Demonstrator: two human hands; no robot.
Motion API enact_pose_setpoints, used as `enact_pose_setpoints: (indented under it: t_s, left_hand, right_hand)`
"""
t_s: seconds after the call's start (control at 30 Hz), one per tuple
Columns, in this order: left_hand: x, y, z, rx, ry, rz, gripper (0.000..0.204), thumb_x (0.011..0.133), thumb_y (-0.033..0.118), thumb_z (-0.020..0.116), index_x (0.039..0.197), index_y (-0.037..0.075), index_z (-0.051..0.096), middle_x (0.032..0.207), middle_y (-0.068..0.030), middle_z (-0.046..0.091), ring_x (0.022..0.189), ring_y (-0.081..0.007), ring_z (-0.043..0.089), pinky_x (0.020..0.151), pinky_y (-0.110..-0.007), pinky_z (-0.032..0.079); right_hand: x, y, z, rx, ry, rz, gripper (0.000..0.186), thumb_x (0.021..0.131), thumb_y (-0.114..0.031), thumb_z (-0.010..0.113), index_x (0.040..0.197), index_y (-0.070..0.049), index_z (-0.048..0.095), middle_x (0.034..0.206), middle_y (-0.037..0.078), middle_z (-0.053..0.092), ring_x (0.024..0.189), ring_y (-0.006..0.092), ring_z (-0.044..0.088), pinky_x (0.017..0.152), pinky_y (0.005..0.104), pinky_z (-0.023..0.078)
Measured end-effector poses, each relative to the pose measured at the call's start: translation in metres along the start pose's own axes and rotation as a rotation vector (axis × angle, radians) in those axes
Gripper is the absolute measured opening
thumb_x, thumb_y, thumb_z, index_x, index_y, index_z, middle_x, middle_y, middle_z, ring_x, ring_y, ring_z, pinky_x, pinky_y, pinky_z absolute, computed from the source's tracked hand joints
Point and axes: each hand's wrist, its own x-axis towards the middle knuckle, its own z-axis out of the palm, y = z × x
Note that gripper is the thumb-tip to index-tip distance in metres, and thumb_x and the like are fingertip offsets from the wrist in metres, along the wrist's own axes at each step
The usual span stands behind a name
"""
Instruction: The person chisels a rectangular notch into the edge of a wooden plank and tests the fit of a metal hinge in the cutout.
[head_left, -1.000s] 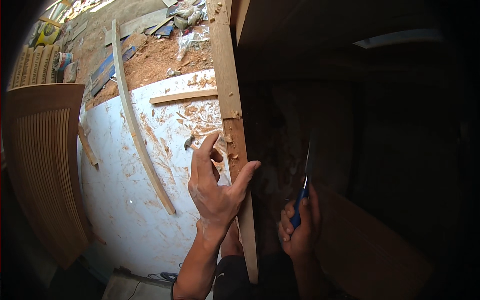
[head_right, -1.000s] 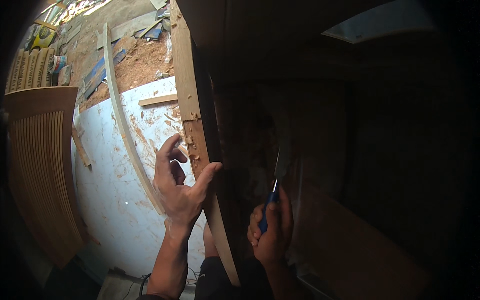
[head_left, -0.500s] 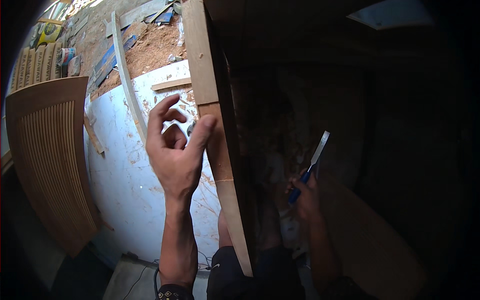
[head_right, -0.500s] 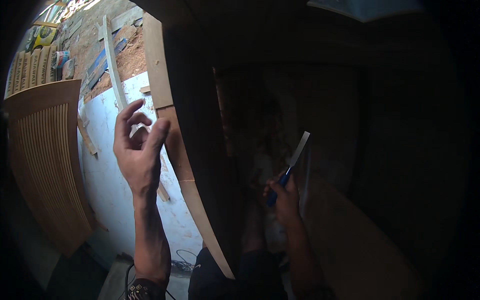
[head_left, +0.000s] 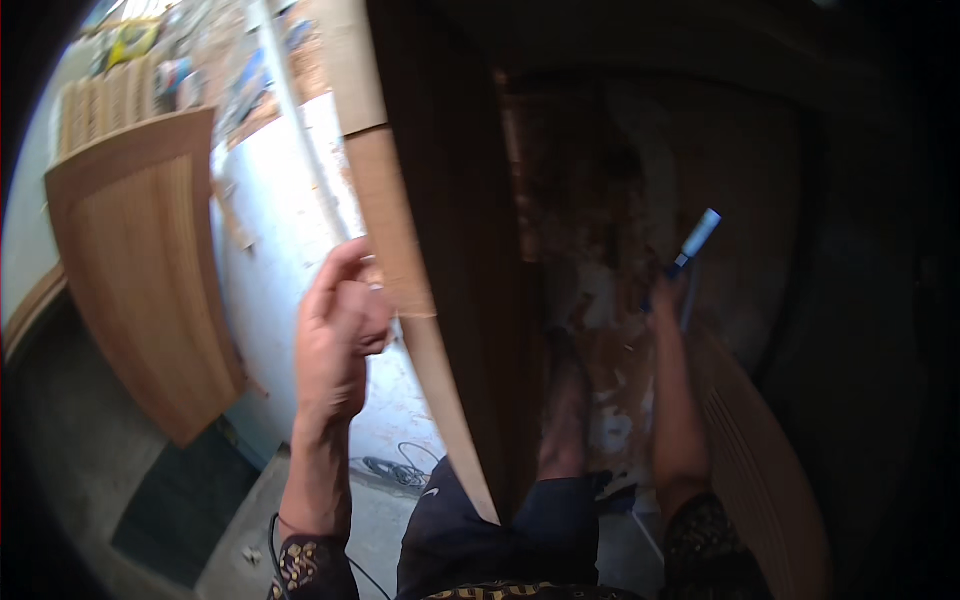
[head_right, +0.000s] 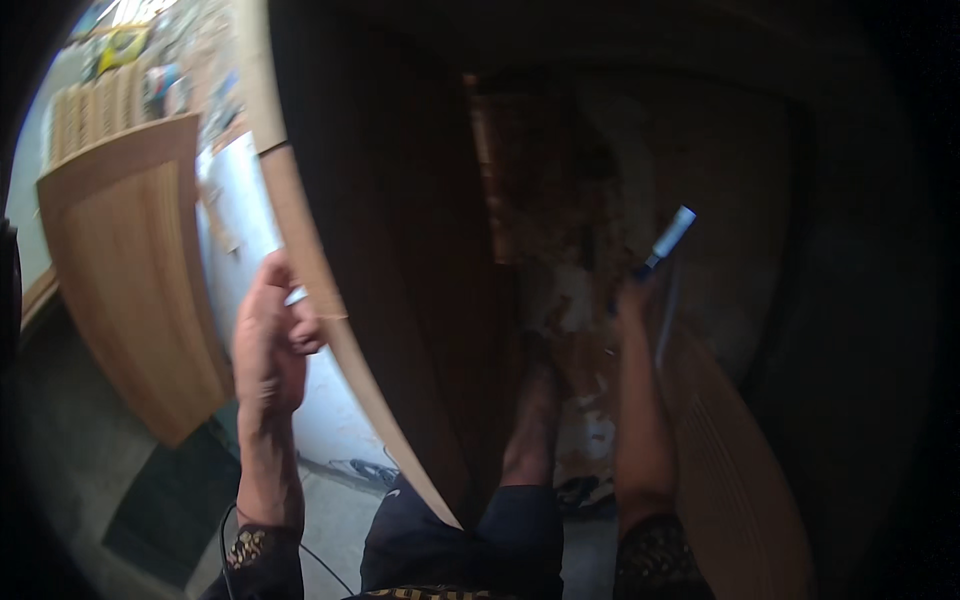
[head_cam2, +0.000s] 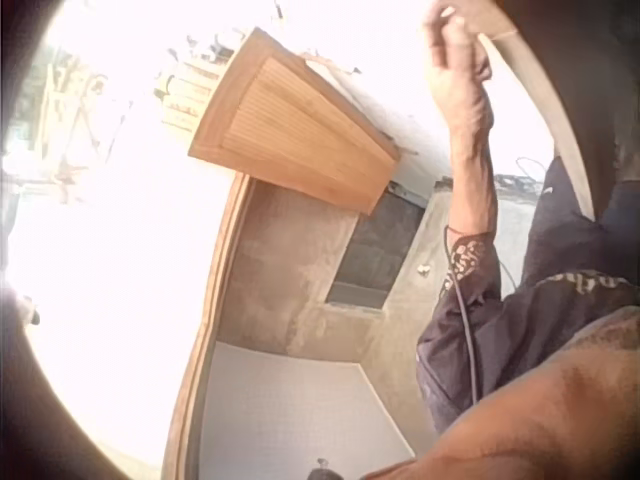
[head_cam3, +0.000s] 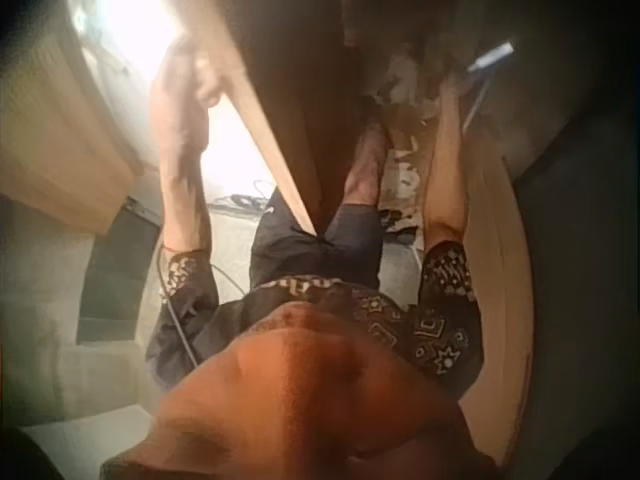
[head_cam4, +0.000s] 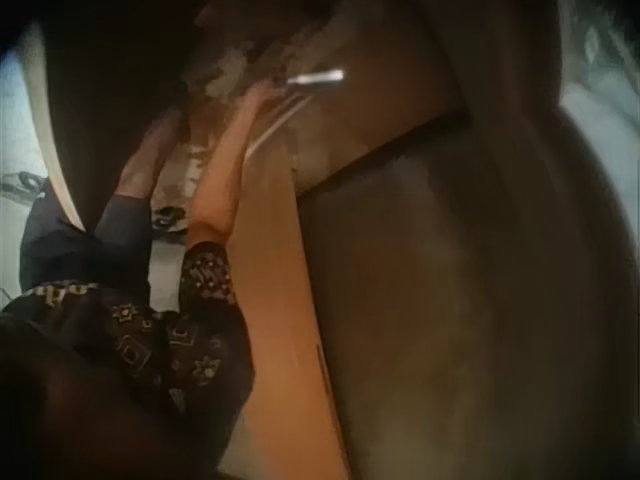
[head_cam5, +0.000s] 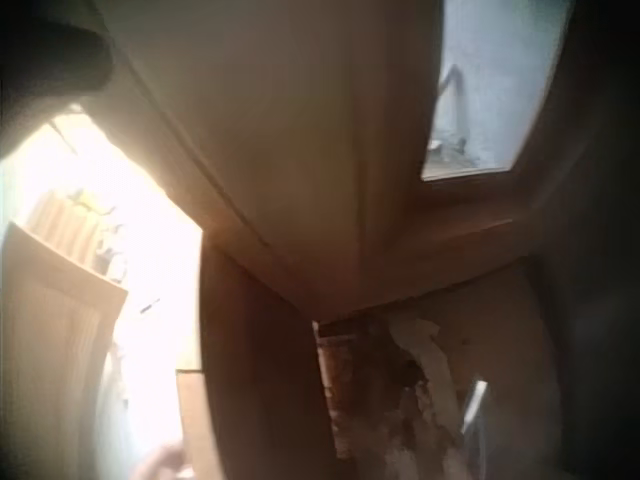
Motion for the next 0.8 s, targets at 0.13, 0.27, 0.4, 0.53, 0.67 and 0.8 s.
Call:
enact_pose_setpoints:
  t_s: [0.13,0.27,0.4,0.53,0.67,0.8]
  left_hand:
    - [-0.002,-0.014,0.006,0.019,0.327,0.199,0.033,0.111,0.027,0.057,0.129,0.0,0.057,0.09,0.0023,0.057,0.076,-0.0015,0.052,0.065,-0.018,0.043]
    - [-0.019,-0.036,-0.01,0.301,0.424,0.423,0.039,0.112,0.021,0.049,0.146,0.0,0.051,0.14,-0.0154,0.054,0.126,-0.0223,0.059,0.108,-0.036,0.051]
    - [-0.03,-0.027,-0.033,0.694,0.433,0.508,0.04,0.111,0.015,0.049,0.15,0.01,0.051,0.157,-0.0195,0.045,0.144,-0.0323,0.049,0.12,-0.046,0.045]
    - [-0.025,-0.029,-0.032,1.008,0.503,0.644,0.043,0.113,0.023,0.038,0.152,0.009,0.048,0.162,-0.0194,0.043,0.152,-0.0344,0.04,0.128,-0.051,0.031]
    - [-0.027,-0.023,-0.006,0.309,0.559,0.469,0.053,0.108,0.029,0.046,0.151,-0.001,0.048,0.154,-0.0204,0.05,0.144,-0.0327,0.047,0.124,-0.05,0.032]
    - [-0.025,-0.027,-0.007,0.754,0.581,0.571,0.053,0.107,0.03,0.048,0.15,-0.001,0.05,0.153,-0.02,0.051,0.141,-0.0328,0.049,0.122,-0.05,0.033]
  right_hand:
    - [0.087,0.072,0.02,-0.321,0.115,-0.031,0.029,0.092,-0.017,0.075,0.115,-0.009,0.059,0.079,0.002,0.061,0.067,0.0121,0.058,0.056,0.0327,0.046]
    - [0.106,0.041,0.075,-0.42,0.154,-0.068,0.035,0.086,-0.022,0.082,0.108,-0.001,0.064,0.095,0.012,0.072,0.079,0.0213,0.069,0.067,0.0399,0.054]
    - [0.108,0.038,0.116,-0.784,0.196,-0.226,0.044,0.082,-0.026,0.086,0.107,0.003,0.064,0.105,0.021,0.071,0.095,0.0374,0.07,0.085,0.0495,0.054]
    - [0.117,0.084,0.097,-0.969,0.278,-0.429,0.052,0.077,-0.03,0.09,0.106,0.004,0.062,0.109,0.026,0.067,0.106,0.0438,0.064,0.094,0.0515,0.05]
    - [0.099,0.129,0.072,-1.063,0.337,-0.436,0.056,0.076,-0.031,0.091,0.107,0.005,0.061,0.111,0.027,0.065,0.107,0.044,0.063,0.096,0.0508,0.048]
    - [0.105,0.146,0.053,-1.019,0.179,-0.525,0.056,0.079,-0.028,0.09,0.112,0.006,0.058,0.112,0.027,0.065,0.111,0.0441,0.062,0.096,0.0509,0.048]
